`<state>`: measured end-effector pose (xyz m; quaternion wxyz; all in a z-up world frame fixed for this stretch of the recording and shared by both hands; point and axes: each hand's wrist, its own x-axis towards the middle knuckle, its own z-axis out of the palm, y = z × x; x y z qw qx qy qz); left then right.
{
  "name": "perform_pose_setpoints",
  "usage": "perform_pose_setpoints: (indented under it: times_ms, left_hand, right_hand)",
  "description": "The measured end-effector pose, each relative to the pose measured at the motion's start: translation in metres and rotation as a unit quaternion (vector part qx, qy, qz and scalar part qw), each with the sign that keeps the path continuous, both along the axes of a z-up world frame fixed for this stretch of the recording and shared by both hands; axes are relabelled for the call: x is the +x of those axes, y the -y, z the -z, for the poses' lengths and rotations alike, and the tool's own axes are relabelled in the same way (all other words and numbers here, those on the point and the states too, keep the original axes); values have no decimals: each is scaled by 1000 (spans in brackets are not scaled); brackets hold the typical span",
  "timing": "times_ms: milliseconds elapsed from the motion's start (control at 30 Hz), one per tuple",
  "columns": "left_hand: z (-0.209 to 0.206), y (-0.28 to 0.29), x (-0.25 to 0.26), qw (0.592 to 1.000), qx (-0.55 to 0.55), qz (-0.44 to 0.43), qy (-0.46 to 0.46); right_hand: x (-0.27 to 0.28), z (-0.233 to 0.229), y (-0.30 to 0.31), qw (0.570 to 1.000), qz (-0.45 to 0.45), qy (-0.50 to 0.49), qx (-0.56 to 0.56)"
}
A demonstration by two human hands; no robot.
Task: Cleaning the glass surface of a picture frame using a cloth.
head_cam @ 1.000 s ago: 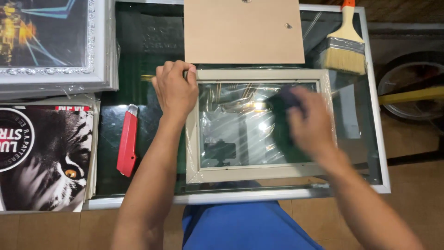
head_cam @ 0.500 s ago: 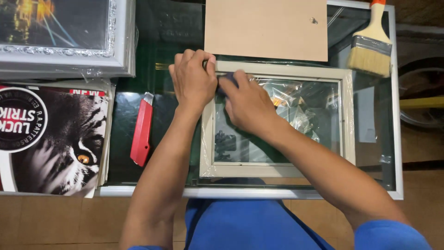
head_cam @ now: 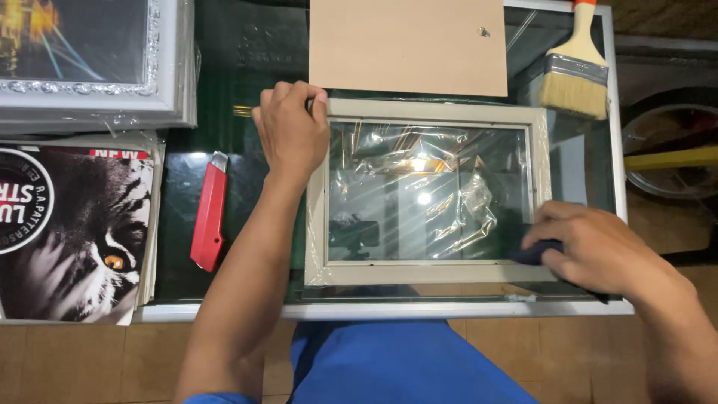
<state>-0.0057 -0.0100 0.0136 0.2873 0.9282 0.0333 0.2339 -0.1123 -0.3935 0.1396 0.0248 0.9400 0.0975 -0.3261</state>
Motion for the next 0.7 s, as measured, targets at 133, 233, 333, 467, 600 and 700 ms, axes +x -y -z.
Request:
perform_pose_setpoints:
  times_ms: [133,233,333,467,600,700]
  left_hand:
    - [-2,2,0,1000,5,-5,-3]
    - [-3,1,1,1000,9,-11,7]
    - [0,2,1,1000,3,-15,-5]
    - [8,-4,5,1000,-7,0,-22]
    - [7,-4,7,998,-22,1,-56]
    - [2,-3,5,998,-20,2,-53]
  right_hand:
    - [-6,46,-18,993,-70,79,61]
    - [0,64,-97,966,-165,77,182]
    - [5,70,-177,873,-293,165,352]
    - [7,94,-198,842,-248,176,445]
    - [7,98,-129,796,-52,183,575]
    - [5,68,-55,850,51,349,392]
